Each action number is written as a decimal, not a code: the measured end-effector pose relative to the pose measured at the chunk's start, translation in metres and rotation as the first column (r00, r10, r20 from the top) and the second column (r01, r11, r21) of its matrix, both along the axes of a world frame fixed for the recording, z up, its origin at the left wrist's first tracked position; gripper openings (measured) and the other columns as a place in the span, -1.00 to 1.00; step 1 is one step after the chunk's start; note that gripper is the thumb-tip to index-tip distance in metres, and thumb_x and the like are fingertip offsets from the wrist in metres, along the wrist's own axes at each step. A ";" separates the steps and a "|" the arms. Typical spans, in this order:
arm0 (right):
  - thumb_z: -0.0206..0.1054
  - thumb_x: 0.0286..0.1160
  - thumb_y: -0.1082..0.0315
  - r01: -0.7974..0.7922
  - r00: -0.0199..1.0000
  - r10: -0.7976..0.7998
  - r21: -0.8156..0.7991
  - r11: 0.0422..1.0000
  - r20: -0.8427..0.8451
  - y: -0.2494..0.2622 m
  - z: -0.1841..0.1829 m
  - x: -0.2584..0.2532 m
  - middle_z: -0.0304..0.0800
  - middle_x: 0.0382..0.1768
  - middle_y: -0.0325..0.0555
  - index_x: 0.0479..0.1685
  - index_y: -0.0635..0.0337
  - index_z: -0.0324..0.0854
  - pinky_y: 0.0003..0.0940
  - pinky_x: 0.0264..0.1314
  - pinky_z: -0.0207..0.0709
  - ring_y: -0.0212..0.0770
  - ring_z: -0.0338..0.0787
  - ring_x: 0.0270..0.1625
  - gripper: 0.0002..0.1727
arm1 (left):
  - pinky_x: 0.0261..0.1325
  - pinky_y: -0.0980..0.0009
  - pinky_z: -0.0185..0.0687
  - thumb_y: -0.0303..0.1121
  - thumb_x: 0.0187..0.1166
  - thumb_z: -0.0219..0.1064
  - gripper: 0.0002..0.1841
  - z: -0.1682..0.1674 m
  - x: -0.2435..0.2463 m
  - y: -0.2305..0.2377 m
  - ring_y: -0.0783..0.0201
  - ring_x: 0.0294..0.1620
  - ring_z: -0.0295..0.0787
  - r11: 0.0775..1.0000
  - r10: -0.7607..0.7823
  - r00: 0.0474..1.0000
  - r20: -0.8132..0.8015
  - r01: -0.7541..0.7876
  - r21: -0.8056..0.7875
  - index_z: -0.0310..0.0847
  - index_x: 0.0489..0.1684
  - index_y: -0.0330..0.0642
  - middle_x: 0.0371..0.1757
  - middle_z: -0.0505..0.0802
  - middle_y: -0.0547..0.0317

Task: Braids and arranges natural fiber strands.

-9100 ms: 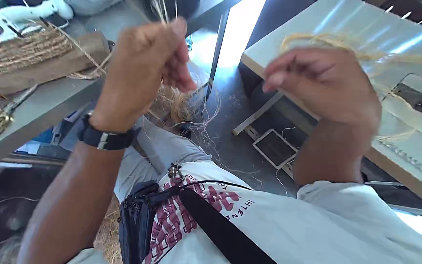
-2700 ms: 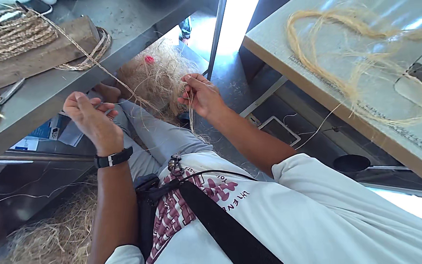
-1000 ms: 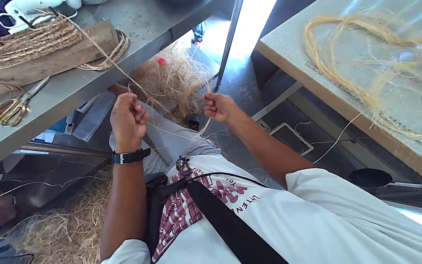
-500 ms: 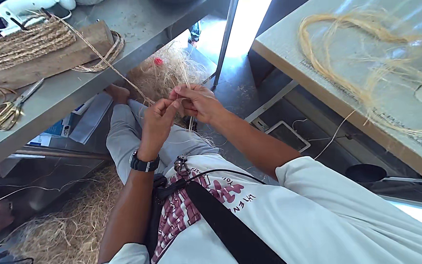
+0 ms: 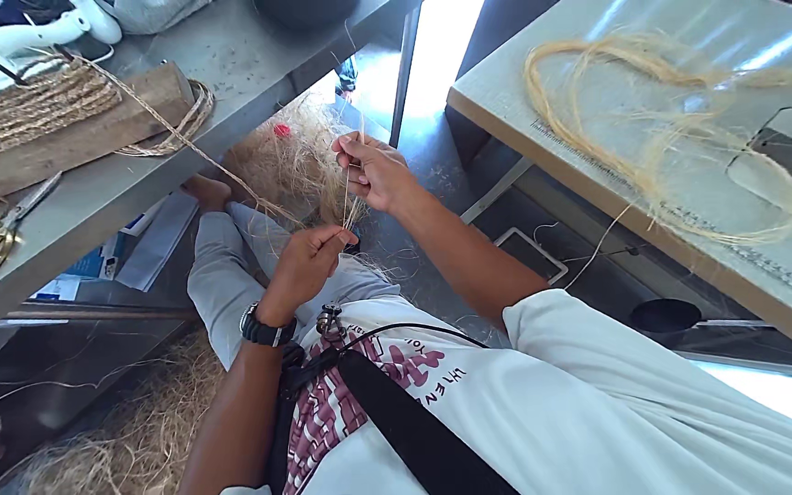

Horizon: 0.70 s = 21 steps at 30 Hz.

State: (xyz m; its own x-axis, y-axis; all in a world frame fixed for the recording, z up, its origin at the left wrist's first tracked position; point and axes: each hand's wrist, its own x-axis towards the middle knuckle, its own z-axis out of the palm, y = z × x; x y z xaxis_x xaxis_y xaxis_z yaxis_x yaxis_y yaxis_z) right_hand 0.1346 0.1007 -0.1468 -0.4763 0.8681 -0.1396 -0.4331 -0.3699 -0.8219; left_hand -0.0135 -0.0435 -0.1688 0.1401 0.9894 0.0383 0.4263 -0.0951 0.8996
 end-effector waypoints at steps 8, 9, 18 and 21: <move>-0.08 0.93 0.16 -0.082 0.995 0.081 0.015 0.997 0.054 -0.002 -0.001 0.001 0.47 -0.54 -0.37 -0.16 0.10 0.59 -0.66 -0.74 0.06 -0.53 0.21 -0.73 -0.63 | -0.53 0.49 0.46 -0.25 0.83 0.15 -0.70 -0.005 -0.001 0.001 0.40 -0.64 0.51 0.999 -0.030 0.999 -0.043 0.028 -0.045 0.87 -0.01 -0.11 -0.63 0.66 0.28; -0.08 0.92 0.17 -0.102 0.993 0.100 0.024 0.995 0.060 -0.002 0.000 0.002 0.47 -0.53 -0.36 -0.15 0.10 0.58 -0.66 -0.73 0.08 -0.52 0.23 -0.72 -0.64 | -0.52 0.49 0.46 -0.25 0.83 0.15 -0.70 -0.005 -0.001 0.001 0.41 -0.64 0.51 0.999 -0.026 0.999 -0.046 0.024 -0.046 0.87 0.01 -0.10 -0.62 0.67 0.29; -0.08 0.90 0.30 -0.267 0.963 0.252 0.217 0.939 0.094 -0.007 0.000 0.007 0.58 -0.49 -0.34 -0.03 0.21 0.65 -0.66 -0.69 0.16 -0.54 0.32 -0.67 -0.64 | -0.51 0.51 0.58 -0.24 0.84 0.15 -0.68 -0.006 -0.005 -0.001 0.39 -0.62 0.62 0.996 -0.046 0.998 0.036 0.049 -0.073 0.85 0.04 -0.15 -0.54 0.76 0.24; -0.07 0.91 0.30 -0.317 0.948 0.297 0.271 0.909 0.114 -0.009 0.003 0.009 0.62 -0.49 -0.31 0.04 0.24 0.68 -0.67 -0.72 0.13 -0.54 0.32 -0.69 -0.63 | -0.39 0.50 0.69 -0.25 0.84 0.13 -0.68 -0.005 -0.010 -0.002 0.39 -0.53 0.71 0.991 -0.100 0.994 0.042 0.103 -0.090 0.84 0.05 -0.16 -0.48 0.82 0.25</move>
